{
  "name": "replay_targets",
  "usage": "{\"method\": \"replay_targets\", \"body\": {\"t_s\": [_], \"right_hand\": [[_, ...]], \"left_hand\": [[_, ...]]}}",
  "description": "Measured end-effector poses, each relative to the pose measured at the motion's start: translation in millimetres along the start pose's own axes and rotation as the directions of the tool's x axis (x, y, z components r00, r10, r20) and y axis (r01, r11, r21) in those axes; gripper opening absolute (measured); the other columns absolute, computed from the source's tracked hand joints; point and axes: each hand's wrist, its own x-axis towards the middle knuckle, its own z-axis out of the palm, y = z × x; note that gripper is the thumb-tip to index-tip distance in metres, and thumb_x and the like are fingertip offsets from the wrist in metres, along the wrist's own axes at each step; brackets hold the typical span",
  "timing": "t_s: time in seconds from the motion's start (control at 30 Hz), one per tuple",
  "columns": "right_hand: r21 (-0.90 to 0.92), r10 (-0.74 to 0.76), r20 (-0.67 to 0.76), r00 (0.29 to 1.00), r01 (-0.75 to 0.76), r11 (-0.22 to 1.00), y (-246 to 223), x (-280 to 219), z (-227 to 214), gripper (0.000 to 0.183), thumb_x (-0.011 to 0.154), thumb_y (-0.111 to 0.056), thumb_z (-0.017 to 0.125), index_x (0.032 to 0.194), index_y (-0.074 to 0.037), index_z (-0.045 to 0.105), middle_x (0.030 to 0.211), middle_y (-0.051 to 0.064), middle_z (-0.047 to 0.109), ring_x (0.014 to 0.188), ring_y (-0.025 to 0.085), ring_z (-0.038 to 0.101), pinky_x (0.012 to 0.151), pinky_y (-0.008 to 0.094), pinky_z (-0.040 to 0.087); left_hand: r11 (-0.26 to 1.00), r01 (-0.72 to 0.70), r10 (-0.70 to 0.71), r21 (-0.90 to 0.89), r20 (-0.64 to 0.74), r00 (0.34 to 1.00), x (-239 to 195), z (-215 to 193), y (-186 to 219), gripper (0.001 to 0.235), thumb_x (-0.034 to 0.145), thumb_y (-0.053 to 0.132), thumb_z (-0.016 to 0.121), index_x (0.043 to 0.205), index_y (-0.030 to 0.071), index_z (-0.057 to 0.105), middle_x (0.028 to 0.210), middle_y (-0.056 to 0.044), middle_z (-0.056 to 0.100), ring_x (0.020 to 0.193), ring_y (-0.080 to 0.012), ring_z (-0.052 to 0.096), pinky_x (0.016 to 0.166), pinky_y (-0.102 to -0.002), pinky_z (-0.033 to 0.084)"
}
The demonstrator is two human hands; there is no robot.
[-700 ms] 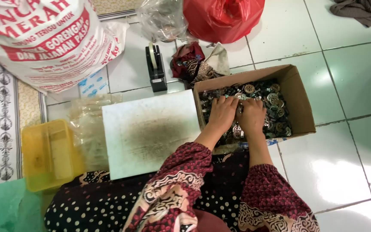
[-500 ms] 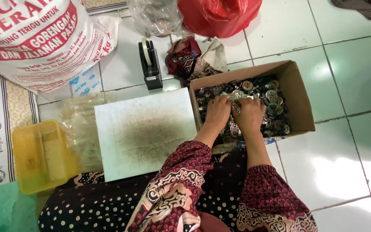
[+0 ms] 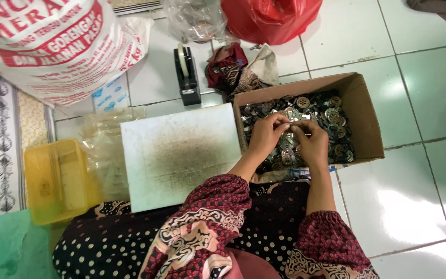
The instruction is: The person sits on the floor and sorts metal pendants from a cardboard box onto a white board. They then place the pendants into small plastic bags, seal them with tape, and set the bags aside in a yellow container. The person repeats this process for several batches of pendants.
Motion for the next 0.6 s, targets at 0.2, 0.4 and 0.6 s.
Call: {"method": "replay_targets", "body": {"t_s": [0.2, 0.4, 0.6], "right_hand": [[0.243, -0.01, 0.164, 0.986, -0.031, 0.97, -42, -35, 15, 0.017, 0.095, -0.007, 0.078, 0.11, -0.002, 0.074, 0.097, 0.015, 0.074, 0.094, 0.019, 0.068, 0.087, 0.039, 0.056], [0.124, -0.134, 0.435, 0.891, 0.088, 0.988, -71, -64, 98, 0.02, 0.092, -0.009, 0.078, 0.11, -0.001, 0.077, 0.098, 0.021, 0.078, 0.089, 0.033, 0.076, 0.082, 0.044, 0.06], [0.058, -0.166, 0.411, 0.896, 0.156, 0.986, -125, -80, 170, 0.021, 0.096, -0.012, 0.075, 0.114, -0.002, 0.075, 0.097, 0.017, 0.074, 0.086, 0.029, 0.073, 0.078, 0.042, 0.06]], "left_hand": [[0.997, -0.08, 0.079, -0.013, -0.06, 0.995, -77, -66, 55, 0.026, 0.097, 0.01, 0.072, 0.122, 0.012, 0.073, 0.104, -0.02, 0.074, 0.103, -0.0392, 0.072, 0.082, -0.046, 0.064], [0.999, -0.039, 0.044, 0.023, -0.298, 0.954, -148, -155, 19, 0.025, 0.089, 0.006, 0.076, 0.113, 0.013, 0.078, 0.098, -0.016, 0.076, 0.096, -0.0321, 0.073, 0.084, -0.043, 0.061], [0.979, 0.023, 0.098, 0.204, -0.562, 0.822, -145, -240, 5, 0.023, 0.091, 0.002, 0.073, 0.112, 0.01, 0.076, 0.091, -0.014, 0.074, 0.089, -0.0299, 0.071, 0.08, -0.04, 0.059]]}}
